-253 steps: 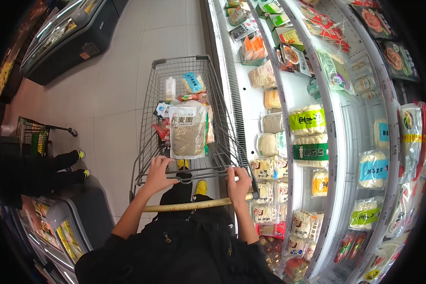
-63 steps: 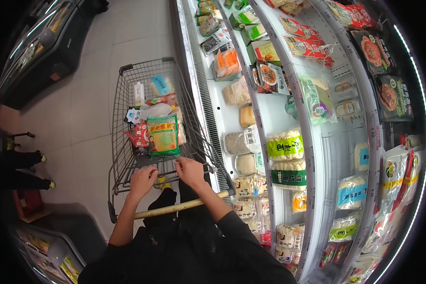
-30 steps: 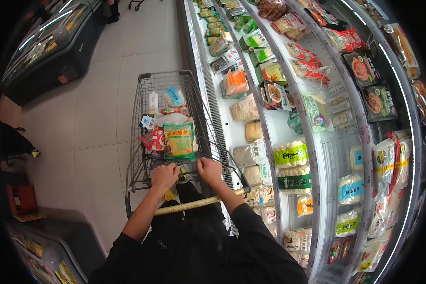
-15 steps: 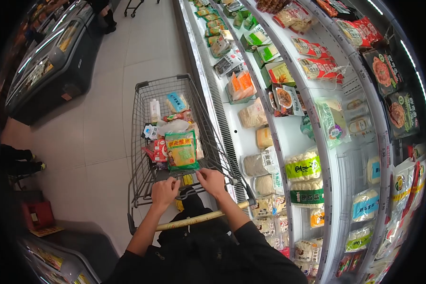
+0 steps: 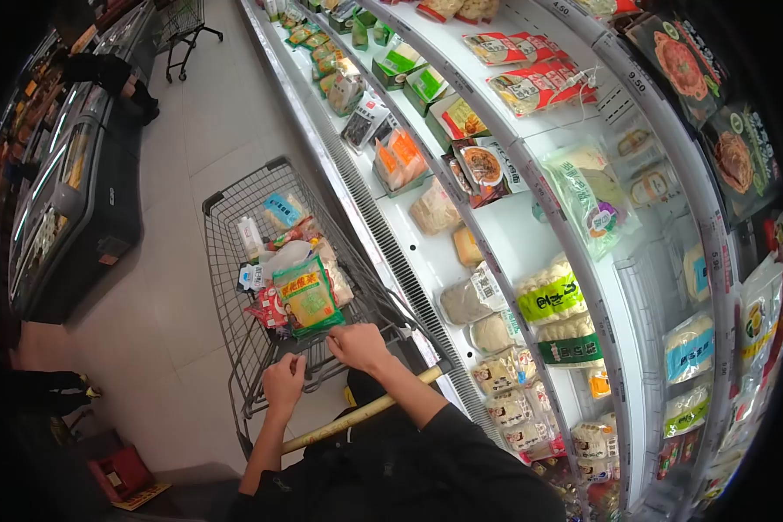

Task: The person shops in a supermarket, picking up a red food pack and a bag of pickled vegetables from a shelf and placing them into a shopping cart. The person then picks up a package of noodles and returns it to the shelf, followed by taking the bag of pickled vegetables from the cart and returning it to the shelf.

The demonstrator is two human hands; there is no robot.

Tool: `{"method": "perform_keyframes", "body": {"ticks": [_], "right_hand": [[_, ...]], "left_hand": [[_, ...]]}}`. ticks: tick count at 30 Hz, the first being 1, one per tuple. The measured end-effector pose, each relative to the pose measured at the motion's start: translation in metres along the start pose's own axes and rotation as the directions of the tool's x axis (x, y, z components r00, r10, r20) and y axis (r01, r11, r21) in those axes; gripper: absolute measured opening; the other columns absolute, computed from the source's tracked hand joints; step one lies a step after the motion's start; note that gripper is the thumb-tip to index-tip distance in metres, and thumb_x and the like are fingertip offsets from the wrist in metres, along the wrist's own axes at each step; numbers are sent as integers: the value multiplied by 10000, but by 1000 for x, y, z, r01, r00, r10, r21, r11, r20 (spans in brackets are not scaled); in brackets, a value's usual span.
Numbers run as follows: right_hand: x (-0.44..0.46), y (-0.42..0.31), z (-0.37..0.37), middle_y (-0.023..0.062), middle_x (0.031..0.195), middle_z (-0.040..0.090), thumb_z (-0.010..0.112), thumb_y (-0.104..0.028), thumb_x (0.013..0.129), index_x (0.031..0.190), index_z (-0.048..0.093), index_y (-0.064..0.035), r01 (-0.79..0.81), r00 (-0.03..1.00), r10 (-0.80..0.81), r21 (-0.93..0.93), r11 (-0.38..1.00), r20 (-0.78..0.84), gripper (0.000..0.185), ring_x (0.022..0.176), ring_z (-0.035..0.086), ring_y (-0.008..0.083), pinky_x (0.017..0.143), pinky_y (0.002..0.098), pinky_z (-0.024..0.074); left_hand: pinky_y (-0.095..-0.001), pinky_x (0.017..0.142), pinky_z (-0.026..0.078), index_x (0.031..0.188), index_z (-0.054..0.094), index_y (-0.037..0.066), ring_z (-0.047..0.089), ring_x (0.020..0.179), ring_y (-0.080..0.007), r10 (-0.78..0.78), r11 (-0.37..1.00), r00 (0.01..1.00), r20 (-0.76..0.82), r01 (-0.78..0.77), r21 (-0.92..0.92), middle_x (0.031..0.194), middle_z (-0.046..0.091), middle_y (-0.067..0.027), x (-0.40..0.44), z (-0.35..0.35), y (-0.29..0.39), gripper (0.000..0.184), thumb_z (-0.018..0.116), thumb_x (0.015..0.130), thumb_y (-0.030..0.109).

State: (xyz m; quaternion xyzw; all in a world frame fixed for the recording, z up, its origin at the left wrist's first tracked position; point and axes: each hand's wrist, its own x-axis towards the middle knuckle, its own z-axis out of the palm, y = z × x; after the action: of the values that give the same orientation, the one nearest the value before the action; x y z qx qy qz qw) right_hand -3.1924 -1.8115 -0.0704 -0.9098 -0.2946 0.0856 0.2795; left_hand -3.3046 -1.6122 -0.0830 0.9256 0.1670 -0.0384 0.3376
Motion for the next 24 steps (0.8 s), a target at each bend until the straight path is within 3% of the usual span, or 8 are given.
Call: {"method": "perform_keyframes", "body": {"ticks": [4, 7, 10, 24], "right_hand": [[4, 5, -3, 154, 739, 712, 643, -355, 961, 932, 708, -91, -12, 992, 22, -77, 997, 127, 274, 724, 720, 366, 652, 493, 564], [19, 9, -1, 151, 770, 724, 649, -363, 963, 959, 721, -93, -27, 989, 32, -36, 999, 145, 279, 743, 725, 361, 654, 493, 564], [17, 10, -4, 101, 800, 743, 666, -341, 960, 1027, 726, -106, 10, 985, -5, -26, 1000, 174, 251, 767, 733, 323, 665, 460, 570], [45, 17, 0, 68, 793, 745, 696, -313, 939, 1026, 726, -112, -45, 980, 52, -44, 998, 190, 221, 763, 733, 301, 664, 439, 565]], "left_hand": [[-451, 672, 563, 911, 729, 46, 735, 718, -346, -39, 999, 999, 10, 39, -20, 760, 749, -139, 4, 3, 2, 295, 673, 965, 330], [-448, 682, 565, 933, 737, 56, 740, 732, -338, -102, 995, 994, 35, 103, -15, 773, 752, -137, 14, -4, -2, 271, 674, 960, 318], [-449, 695, 567, 928, 733, 63, 740, 749, -337, -137, 989, 991, 11, 137, -54, 791, 757, -132, 11, 3, 3, 258, 677, 956, 313], [-469, 635, 556, 888, 699, 68, 715, 694, -346, -50, 998, 989, -140, 42, -56, 749, 730, -126, 29, 11, -2, 221, 658, 958, 274]]}}
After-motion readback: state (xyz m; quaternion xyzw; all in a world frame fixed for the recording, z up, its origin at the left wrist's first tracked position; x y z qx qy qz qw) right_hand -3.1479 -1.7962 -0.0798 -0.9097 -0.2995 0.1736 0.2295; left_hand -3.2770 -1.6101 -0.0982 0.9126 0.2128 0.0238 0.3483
